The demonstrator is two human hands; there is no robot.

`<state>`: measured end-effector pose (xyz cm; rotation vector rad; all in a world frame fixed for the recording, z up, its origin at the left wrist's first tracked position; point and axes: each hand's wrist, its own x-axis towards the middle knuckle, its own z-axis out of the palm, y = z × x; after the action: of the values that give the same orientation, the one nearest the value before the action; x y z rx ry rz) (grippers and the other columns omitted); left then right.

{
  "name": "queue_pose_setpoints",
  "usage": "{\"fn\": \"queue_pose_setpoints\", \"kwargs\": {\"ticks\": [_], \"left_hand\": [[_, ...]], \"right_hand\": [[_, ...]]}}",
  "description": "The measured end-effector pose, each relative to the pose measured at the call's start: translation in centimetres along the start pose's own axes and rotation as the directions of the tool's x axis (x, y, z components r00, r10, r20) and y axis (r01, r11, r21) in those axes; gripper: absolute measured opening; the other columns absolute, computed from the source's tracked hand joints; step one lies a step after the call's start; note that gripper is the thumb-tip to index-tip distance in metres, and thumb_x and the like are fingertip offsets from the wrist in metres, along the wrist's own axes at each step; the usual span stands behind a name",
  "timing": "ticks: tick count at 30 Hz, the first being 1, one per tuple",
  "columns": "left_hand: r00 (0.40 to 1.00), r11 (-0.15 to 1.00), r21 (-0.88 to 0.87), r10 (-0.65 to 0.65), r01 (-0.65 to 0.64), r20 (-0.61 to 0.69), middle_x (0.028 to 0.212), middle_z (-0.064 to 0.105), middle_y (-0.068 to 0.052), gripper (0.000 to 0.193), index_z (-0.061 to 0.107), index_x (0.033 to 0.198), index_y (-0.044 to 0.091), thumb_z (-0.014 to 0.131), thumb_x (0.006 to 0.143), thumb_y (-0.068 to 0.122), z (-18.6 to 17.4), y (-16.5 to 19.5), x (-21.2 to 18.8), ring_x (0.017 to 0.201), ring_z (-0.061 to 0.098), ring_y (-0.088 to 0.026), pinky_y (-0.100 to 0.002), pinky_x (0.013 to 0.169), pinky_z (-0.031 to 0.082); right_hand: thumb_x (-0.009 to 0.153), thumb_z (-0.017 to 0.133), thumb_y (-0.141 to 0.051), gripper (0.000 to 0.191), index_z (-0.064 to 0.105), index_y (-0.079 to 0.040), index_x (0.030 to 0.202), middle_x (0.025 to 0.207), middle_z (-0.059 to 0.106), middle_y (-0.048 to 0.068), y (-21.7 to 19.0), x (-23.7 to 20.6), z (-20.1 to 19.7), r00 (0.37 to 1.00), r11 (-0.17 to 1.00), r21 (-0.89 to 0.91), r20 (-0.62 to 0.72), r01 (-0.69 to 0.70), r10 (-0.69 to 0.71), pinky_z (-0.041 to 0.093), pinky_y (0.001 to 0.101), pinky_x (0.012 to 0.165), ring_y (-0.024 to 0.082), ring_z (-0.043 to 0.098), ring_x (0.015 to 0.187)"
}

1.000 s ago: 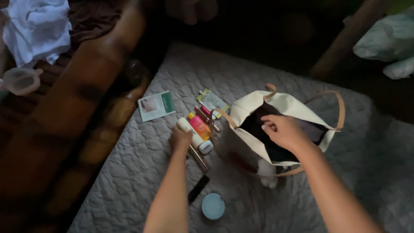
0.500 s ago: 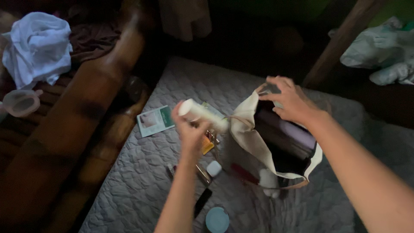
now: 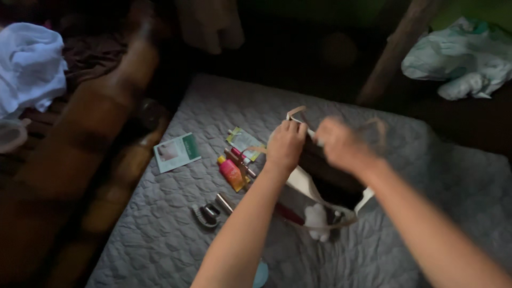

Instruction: The person gathers cosmetics, bottles, a wallet and small pouches laid out on a bed and places them one by one into a white tote bag, then lifts the packed bag by its straps.

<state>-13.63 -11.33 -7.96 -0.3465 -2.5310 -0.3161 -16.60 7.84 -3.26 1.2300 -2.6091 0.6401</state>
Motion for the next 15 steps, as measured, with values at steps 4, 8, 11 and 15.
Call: {"fn": "queue_pose_setpoints", "kwargs": {"ticks": [4, 8, 11, 15], "left_hand": [[0.995, 0.993, 0.065, 0.098, -0.098, -0.001, 0.104, 0.067, -0.014, 0.015, 0.061, 0.097, 0.008, 0.064, 0.083, 0.011, 4.8, 0.4, 2.1, 0.102, 0.065, -0.03, -0.039, 0.086, 0.055], [0.975, 0.985, 0.145, 0.058, -0.09, 0.216, 0.091, 0.072, -0.009, 0.004, 0.065, 0.095, 0.013, 0.061, 0.093, 0.014, 6.1, -1.0, 2.4, 0.095, 0.068, -0.027, -0.043, 0.086, 0.051], [0.994, 0.972, 0.206, 0.108, -0.11, 0.021, 0.084, 0.072, -0.005, 0.013, 0.065, 0.095, 0.014, 0.061, 0.082, 0.013, 5.5, -2.7, 1.4, 0.092, 0.07, -0.025, -0.042, 0.088, 0.047], [0.966, 0.965, 0.217, 0.092, -0.146, 0.242, 0.078, 0.072, -0.005, 0.017, 0.067, 0.099, 0.015, 0.059, 0.085, 0.012, 4.5, -3.9, 0.3, 0.081, 0.069, -0.024, -0.045, 0.086, 0.043]], "right_hand": [[0.082, 0.064, -0.013, 0.025, 0.068, -0.013, 0.106, 0.119, 0.061, 0.013, -2.8, -3.8, 2.9, 0.937, 0.977, -0.193, 0.316, -0.093, 0.152, 0.052, 0.046, 0.093, 0.034, 0.061, 0.112], [0.077, 0.067, -0.014, 0.062, 0.05, -0.021, 0.137, 0.148, 0.038, 0.016, -2.7, -4.6, 3.5, 0.946, 0.884, -0.457, 0.231, -0.103, 0.229, 0.048, 0.0563, 0.095, 0.04, 0.046, 0.131], [0.08, 0.066, 0.0, 0.095, 0.021, -0.029, 0.158, 0.163, 0.026, 0.014, -1.5, -3.6, 2.4, 0.83, 0.851, -0.401, 0.299, -0.338, 0.47, 0.051, 0.0484, 0.098, 0.041, 0.037, 0.144], [0.073, 0.072, 0.005, 0.128, -0.013, -0.026, 0.164, 0.163, 0.017, 0.019, -1.2, -2.4, 1.2, 0.751, 0.822, -0.367, 0.357, -0.435, 0.556, 0.048, 0.0442, 0.103, 0.041, 0.033, 0.145]]}}
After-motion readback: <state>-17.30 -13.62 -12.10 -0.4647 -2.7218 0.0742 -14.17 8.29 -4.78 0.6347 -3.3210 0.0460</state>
